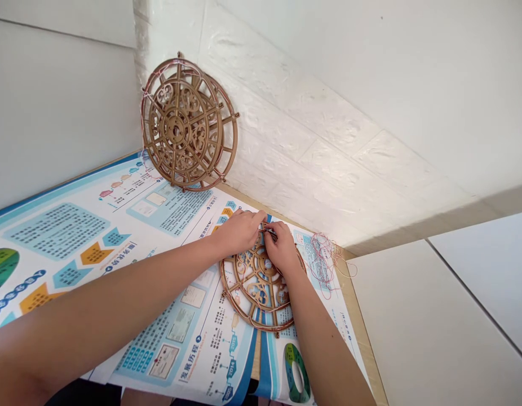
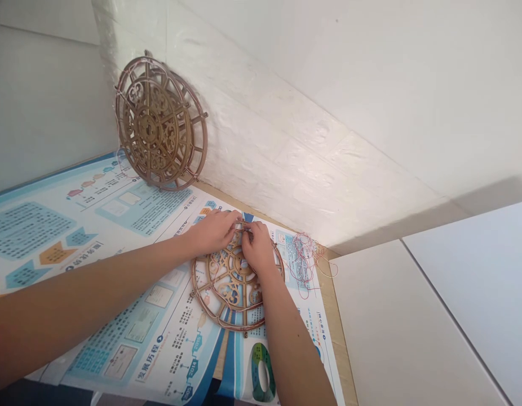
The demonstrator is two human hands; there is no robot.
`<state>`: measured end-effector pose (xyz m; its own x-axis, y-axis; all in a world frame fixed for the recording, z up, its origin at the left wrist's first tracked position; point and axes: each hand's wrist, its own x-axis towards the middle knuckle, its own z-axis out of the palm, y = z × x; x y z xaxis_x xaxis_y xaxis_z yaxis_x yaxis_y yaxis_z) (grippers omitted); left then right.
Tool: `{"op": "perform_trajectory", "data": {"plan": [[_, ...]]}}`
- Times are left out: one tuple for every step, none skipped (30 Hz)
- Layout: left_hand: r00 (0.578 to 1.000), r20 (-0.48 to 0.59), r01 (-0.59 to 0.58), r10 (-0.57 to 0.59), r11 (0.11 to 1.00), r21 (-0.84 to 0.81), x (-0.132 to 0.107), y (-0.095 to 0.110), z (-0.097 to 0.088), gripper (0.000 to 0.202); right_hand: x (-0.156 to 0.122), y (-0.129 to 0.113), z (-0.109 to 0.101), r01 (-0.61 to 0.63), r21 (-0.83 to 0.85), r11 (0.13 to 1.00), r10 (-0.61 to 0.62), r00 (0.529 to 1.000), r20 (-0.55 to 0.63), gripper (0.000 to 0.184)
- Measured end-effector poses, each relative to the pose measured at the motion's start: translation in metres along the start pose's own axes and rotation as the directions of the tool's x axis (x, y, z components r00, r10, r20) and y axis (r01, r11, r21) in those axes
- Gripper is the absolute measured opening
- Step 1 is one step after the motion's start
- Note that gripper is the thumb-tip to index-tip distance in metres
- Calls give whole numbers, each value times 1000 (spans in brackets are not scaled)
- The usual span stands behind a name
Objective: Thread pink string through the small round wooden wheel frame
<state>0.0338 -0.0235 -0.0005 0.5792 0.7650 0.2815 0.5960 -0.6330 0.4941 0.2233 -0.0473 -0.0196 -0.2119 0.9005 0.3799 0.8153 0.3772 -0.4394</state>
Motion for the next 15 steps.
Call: {"op": "perform_trajectory", "data": {"plan": [[1000, 1, 1, -1, 1000, 1, 0, 0, 0, 29, 0, 0, 0, 2, 2, 1000, -2, 1000, 3, 18], [1000, 2, 2, -2, 1000, 2, -1, 0, 0, 29, 0, 0, 0, 5, 4, 1000, -5, 1000, 3, 19], [1000, 3, 4, -4, 1000, 2, -1, 0, 0, 29, 0, 0, 0, 8, 4, 1000, -8, 1000, 2, 19], [1000, 4, 4, -4, 1000, 3, -1, 0, -1, 29, 0, 0, 0, 10, 3, 1000, -10, 1000, 1, 19], [1000, 4, 3, -3, 1000, 4, -1, 0, -1, 29, 0, 1, 0, 11, 1, 1000, -11, 1000, 3, 19], [1000, 4, 2, -2, 1000, 4, -1, 0, -1, 30, 0, 1, 0, 10, -1, 1000, -10, 1000, 7, 18], [1000, 5, 1, -1, 1000, 4, -1, 0, -1, 30, 0, 1, 1, 9, -2, 1000, -9, 1000, 12, 17], [1000, 8, 1, -1, 1000, 4, -1, 0, -1, 30, 0, 2, 1, 9, -2, 1000, -9, 1000, 16, 16], [1000, 9, 2, -2, 1000, 1, 0, 0, -1, 30, 0, 2, 1, 10, -3, 1000, -10, 1000, 20, 16], [1000, 10, 2, -2, 1000, -2, 0, 0, 0, 30, 0, 2, 1, 12, -4, 1000, -12, 1000, 21, 15], [1000, 9, 1, -1, 1000, -3, 0, -1, 0, 30, 0, 2, 1, 14, -5, 1000, -14, 1000, 20, 15], [1000, 7, 1, -1, 1000, -3, 0, -1, 1, 30, 0, 2, 1, 16, -6, 1000, -16, 1000, 17, 14], [1000, 3, -1, 1, 1000, 0, 0, -1, 1, 30, 0, 2, 1, 19, -5, 1000, -19, 1000, 10, 14], [1000, -2, -3, 3, 1000, 5, 0, -2, 2, 30, 0, 2, 1, 22, -1, 1000, -22, 1000, 4, 14], [1000, -6, -1, 1, 1000, 13, 0, -2, 2, 30, 0, 1, 1, 25, 4, 1000, -25, 1000, -3, 13]]}}
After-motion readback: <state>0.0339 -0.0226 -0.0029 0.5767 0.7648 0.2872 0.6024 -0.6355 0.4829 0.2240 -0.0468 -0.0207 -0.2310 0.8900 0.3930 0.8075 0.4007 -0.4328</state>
